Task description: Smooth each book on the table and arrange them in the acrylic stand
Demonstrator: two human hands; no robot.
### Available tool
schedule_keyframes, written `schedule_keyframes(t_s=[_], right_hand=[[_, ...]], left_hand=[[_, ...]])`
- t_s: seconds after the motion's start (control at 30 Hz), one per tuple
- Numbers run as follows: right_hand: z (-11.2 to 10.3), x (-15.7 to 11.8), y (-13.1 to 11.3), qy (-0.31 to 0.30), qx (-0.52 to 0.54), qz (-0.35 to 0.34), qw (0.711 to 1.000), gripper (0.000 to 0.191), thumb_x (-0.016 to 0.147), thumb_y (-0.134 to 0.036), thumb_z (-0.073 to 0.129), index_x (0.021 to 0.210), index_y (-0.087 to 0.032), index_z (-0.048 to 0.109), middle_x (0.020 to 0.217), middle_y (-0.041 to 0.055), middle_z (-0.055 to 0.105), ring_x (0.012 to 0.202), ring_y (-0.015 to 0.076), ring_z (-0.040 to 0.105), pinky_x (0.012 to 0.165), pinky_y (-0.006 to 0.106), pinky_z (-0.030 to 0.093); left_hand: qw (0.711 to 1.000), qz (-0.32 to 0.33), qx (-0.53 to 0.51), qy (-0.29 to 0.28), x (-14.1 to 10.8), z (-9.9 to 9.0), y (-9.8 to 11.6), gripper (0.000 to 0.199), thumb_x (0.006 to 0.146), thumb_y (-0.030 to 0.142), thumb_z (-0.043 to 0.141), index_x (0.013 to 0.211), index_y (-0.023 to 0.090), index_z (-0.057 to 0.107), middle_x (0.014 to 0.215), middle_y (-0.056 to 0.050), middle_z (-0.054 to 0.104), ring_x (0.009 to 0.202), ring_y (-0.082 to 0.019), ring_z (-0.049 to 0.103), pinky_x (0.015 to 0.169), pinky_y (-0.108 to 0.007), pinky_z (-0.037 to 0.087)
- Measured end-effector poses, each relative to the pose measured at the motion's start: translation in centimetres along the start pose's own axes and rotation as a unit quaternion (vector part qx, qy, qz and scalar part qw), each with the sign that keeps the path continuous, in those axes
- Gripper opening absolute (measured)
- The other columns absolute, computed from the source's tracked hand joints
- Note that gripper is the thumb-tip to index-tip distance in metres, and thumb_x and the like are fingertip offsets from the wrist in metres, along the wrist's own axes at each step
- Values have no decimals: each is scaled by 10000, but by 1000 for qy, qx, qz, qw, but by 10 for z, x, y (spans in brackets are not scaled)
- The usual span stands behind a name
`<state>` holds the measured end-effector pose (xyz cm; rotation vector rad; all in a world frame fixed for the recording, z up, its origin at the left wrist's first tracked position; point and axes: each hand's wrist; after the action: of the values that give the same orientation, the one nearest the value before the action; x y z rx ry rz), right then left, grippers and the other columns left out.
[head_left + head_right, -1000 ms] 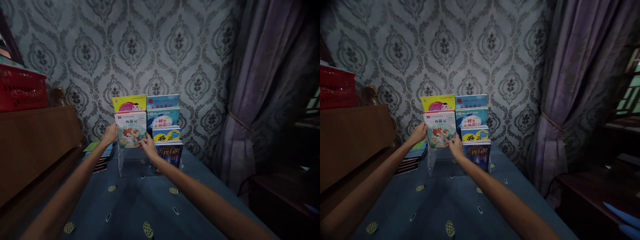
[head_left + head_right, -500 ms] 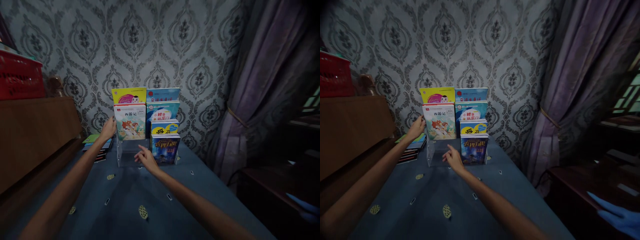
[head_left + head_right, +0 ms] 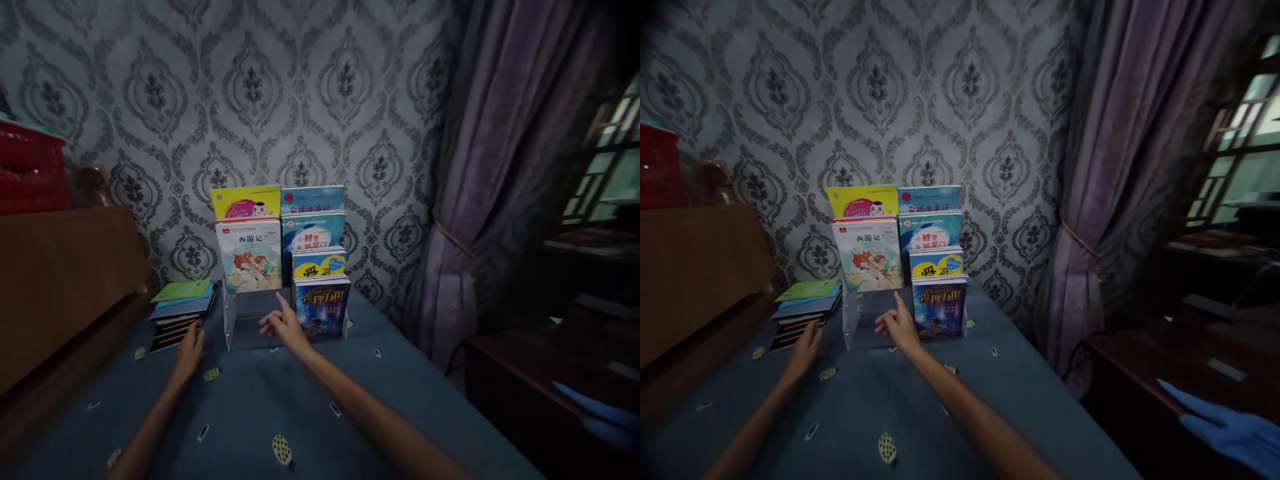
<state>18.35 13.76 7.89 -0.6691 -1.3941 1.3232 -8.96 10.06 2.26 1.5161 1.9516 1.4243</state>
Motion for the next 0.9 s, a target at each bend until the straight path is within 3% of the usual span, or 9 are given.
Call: schedule_keyframes(t_s=[0.1,0.2,0.4,0.6,0.7,0.8,0.9], right_hand=[[6,17,-18,15,16,-31,999,821,779,-274,554,1542,-253,250,730,-53,699,588,141,694,533,230,481],[9,32,-31,30,30,-38,998,846,792,-252,562,1559,-254,207,729,-55,698,586,130,690,529,212,478],[12,46,-35,29,36,-50,998,857,818,-200,569,1571,-254,163,742,-47,700,585,123,686,526,200,479],[12,60,-53,13,0,-90,996,851,819,-136,512,1576,-270,148,776,-38,699,600,133,680,537,227,501],[12,59,-59,12,-5,-93,996,784,817,-143,494,1547,-251,230,774,-38,694,604,128,676,552,226,506],[16,40,-39,-27,-27,-71,997,597,822,-183,501,1416,-210,444,767,-27,692,608,120,676,558,216,496],[23,5,6,-118,-50,6,992,391,800,-213,521,1178,-169,610,723,-22,680,569,115,660,541,212,476]], left_hand=[[998,-16,-54,4,-12,-2,-40,615,797,609,460,1222,168,510,1057,-140,700,946,-300,727,747,-437,617],[995,-21,-93,29,-14,-8,-58,669,742,707,494,1167,192,533,1005,-110,710,919,-298,737,695,-417,623],[989,-32,-133,50,-12,-8,-56,688,617,744,598,1037,199,576,872,-88,737,814,-304,749,634,-398,620],[992,-20,-115,47,-11,-5,-58,633,640,697,578,1041,207,580,864,-91,745,807,-306,748,647,-402,615],[993,-7,-105,55,-14,-6,-50,601,673,673,565,1043,199,569,840,-87,729,792,-297,744,632,-397,610],[996,28,-65,50,-18,-6,-41,552,748,640,496,1053,184,552,843,-86,709,775,-272,739,636,-390,606],[998,12,-37,46,-17,-5,-43,472,827,543,445,1109,177,544,931,-90,707,845,-228,736,671,-337,603]])
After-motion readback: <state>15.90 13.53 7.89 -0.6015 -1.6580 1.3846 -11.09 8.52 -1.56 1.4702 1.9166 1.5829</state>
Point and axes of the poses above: each hand's wrist, its own x-axis towards the middle knuckle, its own z-axis out of the palm, y = z × x
